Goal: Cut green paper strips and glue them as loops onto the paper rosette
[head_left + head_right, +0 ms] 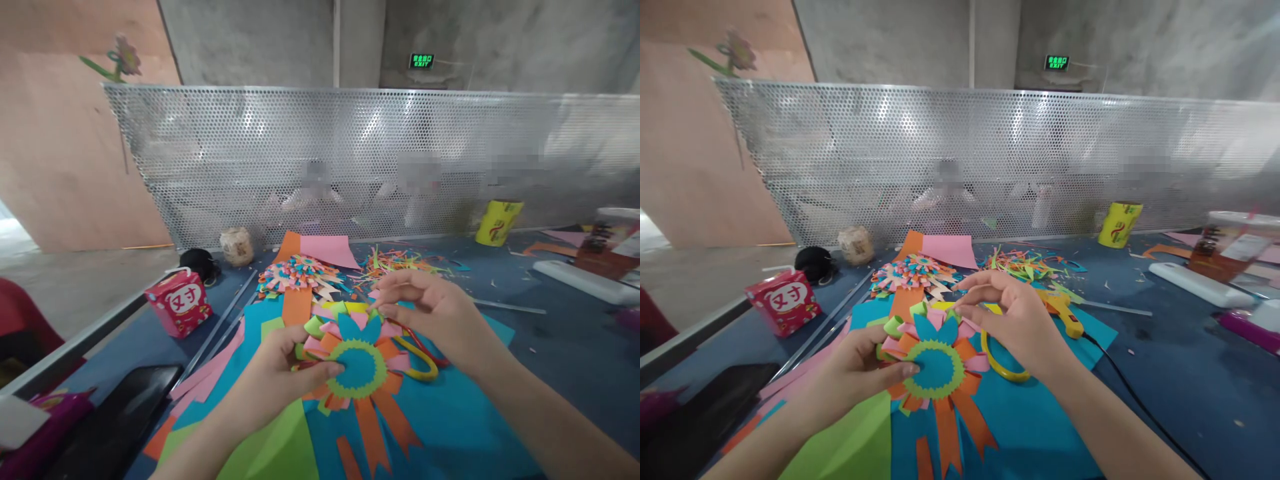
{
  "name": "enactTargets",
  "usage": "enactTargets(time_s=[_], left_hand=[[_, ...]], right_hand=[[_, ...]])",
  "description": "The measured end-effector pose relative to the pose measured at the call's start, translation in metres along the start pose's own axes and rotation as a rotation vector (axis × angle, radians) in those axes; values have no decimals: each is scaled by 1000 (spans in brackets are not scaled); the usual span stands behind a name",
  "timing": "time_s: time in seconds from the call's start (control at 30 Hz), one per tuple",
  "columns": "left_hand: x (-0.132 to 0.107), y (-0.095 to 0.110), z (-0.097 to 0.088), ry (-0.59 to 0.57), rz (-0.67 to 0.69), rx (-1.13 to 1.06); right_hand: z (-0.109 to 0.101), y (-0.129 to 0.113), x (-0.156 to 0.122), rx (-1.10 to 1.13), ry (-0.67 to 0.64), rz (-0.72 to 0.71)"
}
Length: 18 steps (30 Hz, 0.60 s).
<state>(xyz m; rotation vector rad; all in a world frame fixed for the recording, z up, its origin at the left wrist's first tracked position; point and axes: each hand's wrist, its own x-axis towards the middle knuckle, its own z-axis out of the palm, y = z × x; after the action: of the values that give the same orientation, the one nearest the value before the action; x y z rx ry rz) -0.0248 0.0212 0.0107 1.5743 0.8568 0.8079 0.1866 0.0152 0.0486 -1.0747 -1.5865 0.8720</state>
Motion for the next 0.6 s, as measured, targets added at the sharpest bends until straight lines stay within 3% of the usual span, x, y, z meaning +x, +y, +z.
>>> enactTargets(time_s=[0.2, 0.43, 0.5, 0.6], left_hand=[[0, 1, 0, -2, 3, 2], [1, 1, 0, -6, 21, -13], [1, 1, 0, 3, 35, 10], [0, 1, -1, 10, 45, 52]], right_hand=[[1, -3, -2, -25, 54, -26], [4, -6, -9, -312, 192, -244], [4, -6, -9, -324, 181, -272], [1, -4, -7, -231, 89, -192]])
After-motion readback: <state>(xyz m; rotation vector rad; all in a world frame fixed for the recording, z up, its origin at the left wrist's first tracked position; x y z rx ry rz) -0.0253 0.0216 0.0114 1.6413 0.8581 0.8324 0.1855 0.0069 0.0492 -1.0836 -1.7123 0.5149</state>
